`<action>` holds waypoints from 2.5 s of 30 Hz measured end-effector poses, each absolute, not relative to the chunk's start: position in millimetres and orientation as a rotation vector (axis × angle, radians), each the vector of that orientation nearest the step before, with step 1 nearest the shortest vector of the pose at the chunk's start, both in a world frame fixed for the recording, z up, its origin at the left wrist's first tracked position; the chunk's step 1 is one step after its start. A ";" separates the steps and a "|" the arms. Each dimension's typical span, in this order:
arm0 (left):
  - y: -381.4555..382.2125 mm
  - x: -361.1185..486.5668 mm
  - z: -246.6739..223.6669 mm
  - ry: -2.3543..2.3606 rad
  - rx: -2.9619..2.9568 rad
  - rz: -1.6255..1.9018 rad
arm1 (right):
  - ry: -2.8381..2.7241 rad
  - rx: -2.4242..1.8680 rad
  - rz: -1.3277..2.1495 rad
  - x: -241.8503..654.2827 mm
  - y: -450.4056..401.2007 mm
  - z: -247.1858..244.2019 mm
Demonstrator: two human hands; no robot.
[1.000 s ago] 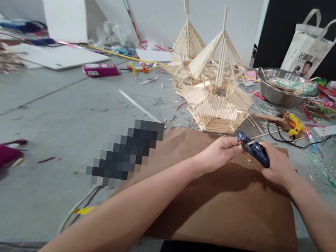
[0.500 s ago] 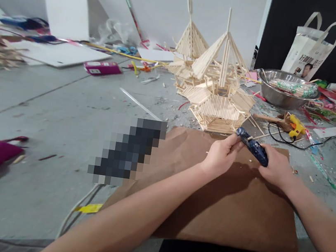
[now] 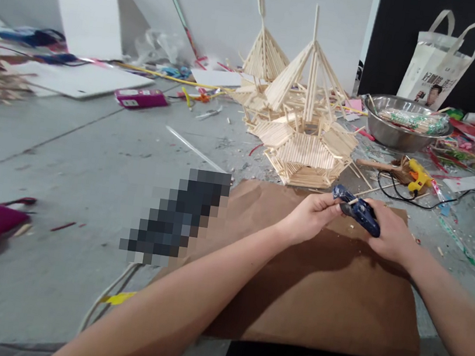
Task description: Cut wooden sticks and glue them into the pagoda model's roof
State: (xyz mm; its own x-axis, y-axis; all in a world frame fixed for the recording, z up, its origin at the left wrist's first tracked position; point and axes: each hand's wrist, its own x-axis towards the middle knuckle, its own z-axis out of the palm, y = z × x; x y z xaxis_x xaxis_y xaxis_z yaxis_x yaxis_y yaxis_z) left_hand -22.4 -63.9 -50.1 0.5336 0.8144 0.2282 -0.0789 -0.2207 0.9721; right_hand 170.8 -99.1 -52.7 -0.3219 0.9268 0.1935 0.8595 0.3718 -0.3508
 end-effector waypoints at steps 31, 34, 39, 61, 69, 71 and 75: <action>-58.5 -27.3 -48.2 0.542 1.441 0.749 | -2.301 -1.540 0.227 173.2 -98.4 -54.9; -58.3 -27.3 -47.9 0.541 1.445 0.747 | -2.307 -1.537 0.236 172.6 -98.8 -53.0; -58.9 -27.7 -47.2 0.552 1.475 0.753 | -2.308 -1.554 0.240 170.9 -99.6 -50.3; -62.6 -25.3 -42.5 0.720 1.633 0.888 | -2.255 -1.672 0.175 169.0 -98.8 -50.5; -64.5 -23.9 -46.8 0.493 1.278 0.623 | -2.379 -1.313 0.068 186.4 -88.5 -56.2; -64.5 -24.9 -46.1 0.443 1.194 0.575 | -2.389 -1.319 0.000 189.9 -86.3 -57.5; -61.6 -27.8 -43.9 0.554 1.283 0.692 | -2.262 -1.607 -0.181 197.1 -77.1 -61.5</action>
